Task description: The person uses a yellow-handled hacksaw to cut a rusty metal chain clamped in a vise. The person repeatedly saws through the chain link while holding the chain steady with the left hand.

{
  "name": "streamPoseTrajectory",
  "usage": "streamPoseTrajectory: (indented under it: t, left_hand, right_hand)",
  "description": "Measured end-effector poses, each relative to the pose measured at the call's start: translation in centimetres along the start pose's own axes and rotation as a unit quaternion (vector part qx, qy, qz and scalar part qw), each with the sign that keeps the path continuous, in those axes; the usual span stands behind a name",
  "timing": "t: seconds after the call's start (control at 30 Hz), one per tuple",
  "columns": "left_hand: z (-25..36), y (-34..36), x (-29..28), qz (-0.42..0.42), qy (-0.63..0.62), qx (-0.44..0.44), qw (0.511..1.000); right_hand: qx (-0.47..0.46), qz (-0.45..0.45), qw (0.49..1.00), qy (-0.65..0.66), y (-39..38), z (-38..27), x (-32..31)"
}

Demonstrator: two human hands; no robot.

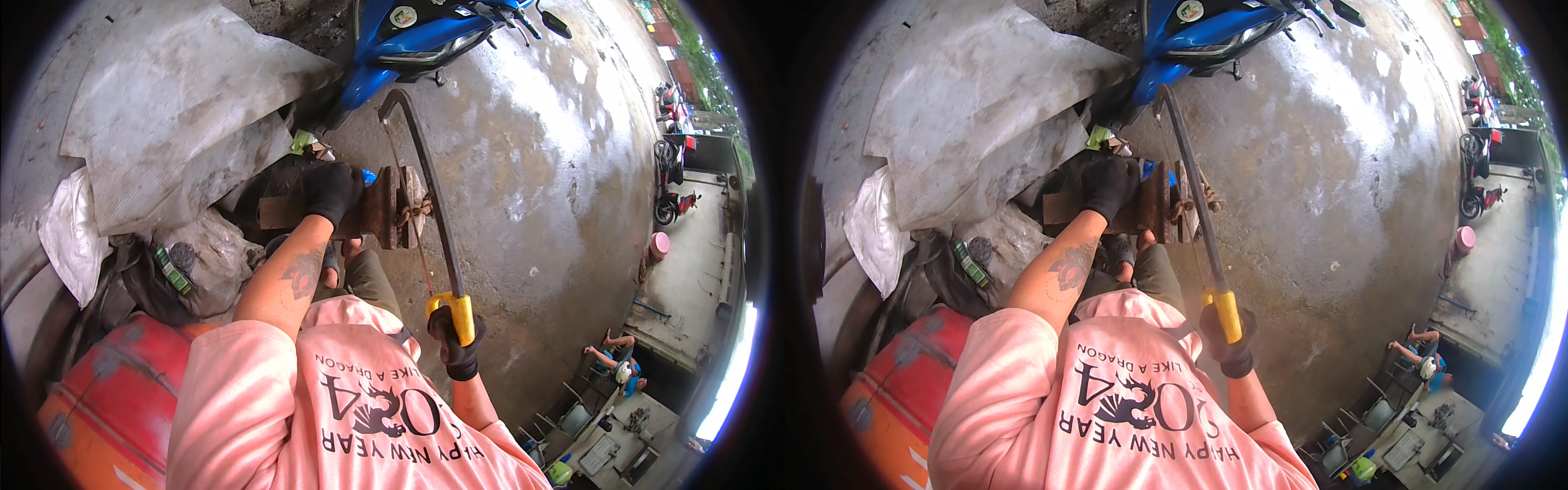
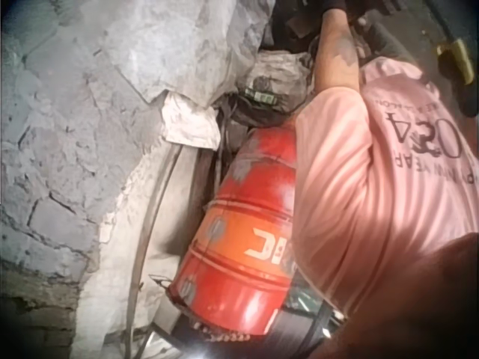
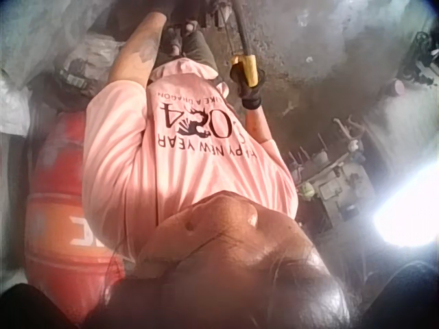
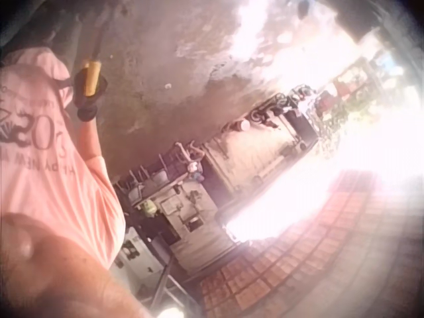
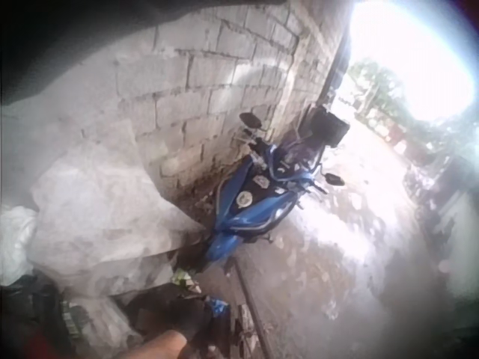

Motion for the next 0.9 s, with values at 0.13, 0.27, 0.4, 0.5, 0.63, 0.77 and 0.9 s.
streamPoseTrajectory:
  t: [0.13,0.27,0.4,0.5,0.63,0.77,0.9]
  left_hand:
    - [0.0,0.0,-0.3,0.022,-0.007,0.019,1.000]
    - [0.0,0.2,0.0,0.030,0.005,0.031,0.999]
    - [-0.3,0.2,0.5,0.033,0.028,0.018,0.999]
    - [-0.7,0.7,2.4,0.036,0.001,0.074,0.997]
    - [-4.2,2.0,4.0,0.126,-0.045,0.093,0.987]
    - [-0.5,0.7,2.0,0.058,0.026,0.068,0.996]
    - [0.4,0.2,0.8,0.037,0.032,0.079,0.996]
  right_hand:
    - [0.083,0.004,0.962,0.260,-0.8,0.5,-1.1]
    - [0.002,-0.053,0.878,0.477,1.2,-6.7,-2.2]
    - [0.009,-0.147,0.775,0.615,1.7,-11.1,-2.2]
    - [0.036,-0.160,0.691,0.704,1.5,-12.3,-1.7]
    - [0.059,-0.158,0.683,0.711,2.5,-13.9,-0.4]
    - [0.046,-0.153,0.685,0.711,1.8,-13.4,-1.0]
    - [0.043,-0.167,0.671,0.722,1.8,-13.5,-0.8]
Point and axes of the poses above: each hand's wrist, its own y-axis towards the middle knuckle, its own x-axis out of the palm, z = x × y, the point moved 10 cm from there along y, towards the middle knuckle, and after that the axes turned 2 degrees about -z, right-handed, at the moved point
